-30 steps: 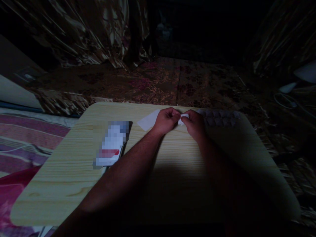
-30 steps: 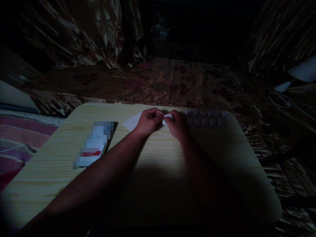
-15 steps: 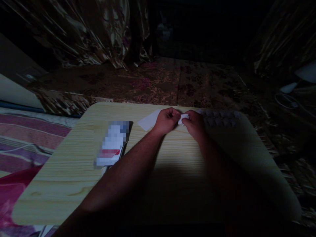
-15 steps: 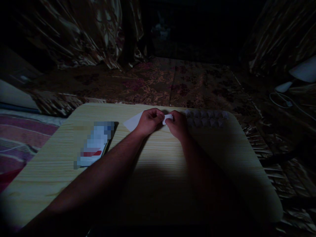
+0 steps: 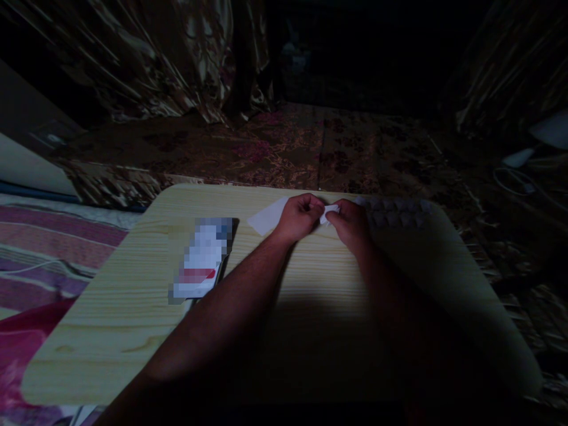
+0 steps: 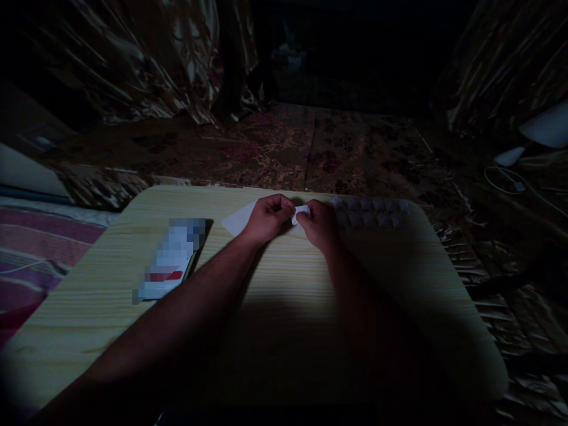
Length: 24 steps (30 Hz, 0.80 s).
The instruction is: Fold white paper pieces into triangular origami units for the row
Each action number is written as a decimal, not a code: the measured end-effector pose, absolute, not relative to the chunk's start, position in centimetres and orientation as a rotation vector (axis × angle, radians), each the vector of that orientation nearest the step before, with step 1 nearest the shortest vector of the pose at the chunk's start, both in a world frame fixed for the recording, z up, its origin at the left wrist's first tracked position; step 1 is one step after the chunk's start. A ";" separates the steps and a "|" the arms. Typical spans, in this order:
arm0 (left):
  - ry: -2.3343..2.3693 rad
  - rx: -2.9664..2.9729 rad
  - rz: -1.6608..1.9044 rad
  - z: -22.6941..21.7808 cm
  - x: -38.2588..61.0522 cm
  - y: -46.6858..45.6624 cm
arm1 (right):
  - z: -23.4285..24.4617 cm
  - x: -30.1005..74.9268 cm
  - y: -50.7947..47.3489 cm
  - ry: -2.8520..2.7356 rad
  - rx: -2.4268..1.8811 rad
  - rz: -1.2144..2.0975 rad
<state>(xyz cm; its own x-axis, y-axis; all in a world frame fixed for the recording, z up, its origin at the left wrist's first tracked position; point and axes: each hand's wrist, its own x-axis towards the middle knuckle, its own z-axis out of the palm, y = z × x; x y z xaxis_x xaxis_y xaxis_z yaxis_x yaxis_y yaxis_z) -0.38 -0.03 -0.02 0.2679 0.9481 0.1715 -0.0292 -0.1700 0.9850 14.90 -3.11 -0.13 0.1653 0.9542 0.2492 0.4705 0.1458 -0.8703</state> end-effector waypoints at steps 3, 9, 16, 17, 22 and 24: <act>0.921 1.449 1.127 0.1 -0.4 -0.1 | -0.2 14.9 -3.0 -1.441 -1.483 0.614; 0.944 1.445 1.124 0.3 -0.3 -0.2 | -0.5 15.0 -2.9 -1.451 -1.451 0.634; 0.949 1.312 1.197 0.0 -0.3 0.2 | 0.4 14.4 -3.3 -1.300 -1.324 0.868; 0.947 1.286 1.211 0.0 -0.3 0.3 | 0.4 14.4 -3.4 -1.300 -1.325 0.877; 0.916 1.259 1.198 -0.3 -0.4 0.6 | -0.6 14.9 -3.0 -1.385 -1.401 0.729; 0.900 1.278 1.167 -0.2 -0.4 0.5 | -0.9 15.1 -2.8 -1.406 -1.428 0.686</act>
